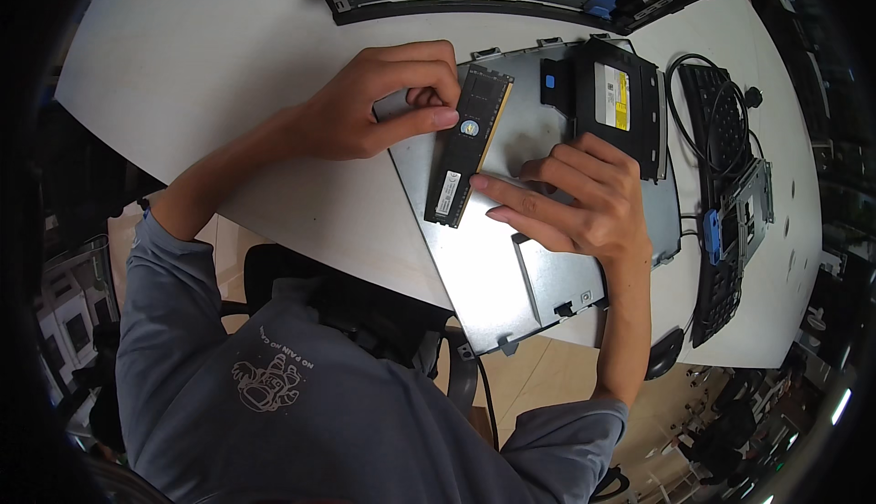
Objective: The person unplugs the power cable from a computer tower, removes its side panel, and detaches the optical drive and a RAM stick. After holding and pointing at the RAM stick, they work on internal cables and components inside the computer.
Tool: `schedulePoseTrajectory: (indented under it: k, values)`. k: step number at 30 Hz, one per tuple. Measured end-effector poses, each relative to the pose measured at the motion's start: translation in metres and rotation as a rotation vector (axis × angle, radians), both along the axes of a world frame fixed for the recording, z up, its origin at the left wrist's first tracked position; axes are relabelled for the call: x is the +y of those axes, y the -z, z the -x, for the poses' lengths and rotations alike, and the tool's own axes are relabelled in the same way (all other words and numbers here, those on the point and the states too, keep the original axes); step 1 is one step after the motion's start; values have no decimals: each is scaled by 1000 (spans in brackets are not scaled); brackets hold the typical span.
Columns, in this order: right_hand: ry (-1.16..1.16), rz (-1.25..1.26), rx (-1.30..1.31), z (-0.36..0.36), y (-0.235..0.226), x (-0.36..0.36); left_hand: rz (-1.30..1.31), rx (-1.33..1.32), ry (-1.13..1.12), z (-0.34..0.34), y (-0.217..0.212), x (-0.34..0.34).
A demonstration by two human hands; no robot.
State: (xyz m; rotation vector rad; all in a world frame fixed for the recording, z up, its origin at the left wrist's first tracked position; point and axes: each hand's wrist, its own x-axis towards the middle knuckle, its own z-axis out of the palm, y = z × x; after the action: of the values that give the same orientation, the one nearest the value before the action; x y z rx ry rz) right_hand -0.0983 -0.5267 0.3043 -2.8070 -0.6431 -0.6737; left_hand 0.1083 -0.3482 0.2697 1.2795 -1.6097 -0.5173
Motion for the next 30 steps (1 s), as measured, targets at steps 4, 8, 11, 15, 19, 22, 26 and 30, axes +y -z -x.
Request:
schedulePoseTrajectory:
  k: [4,8,11,15,19,22,26,30]
  values:
    - [-3,0,-7,-1,1,0,-6,-4,-3,0,-3,1]
    - [-2,-2,2,0,0,0,-21,1,1,0,-2,1]
    - [6,-17,-4,-1,0,1,-14,-5,2,0,-1,0]
    - [9,-17,-3,0,0,1,-13,-11,0,-1,-1,0]
    - [21,-16,0,0,0,1,3,-14,-2,-1,-1,0]
    - [37,-25,2,-1,-2,3,-10,-13,-2,-1,-1,0]
    - [92,-24,2,-2,-2,3,-5,-9,-2,-1,-1,0]
    - [91,-9,5,-2,-4,3,-16,-8,-3,-1,-1,0]
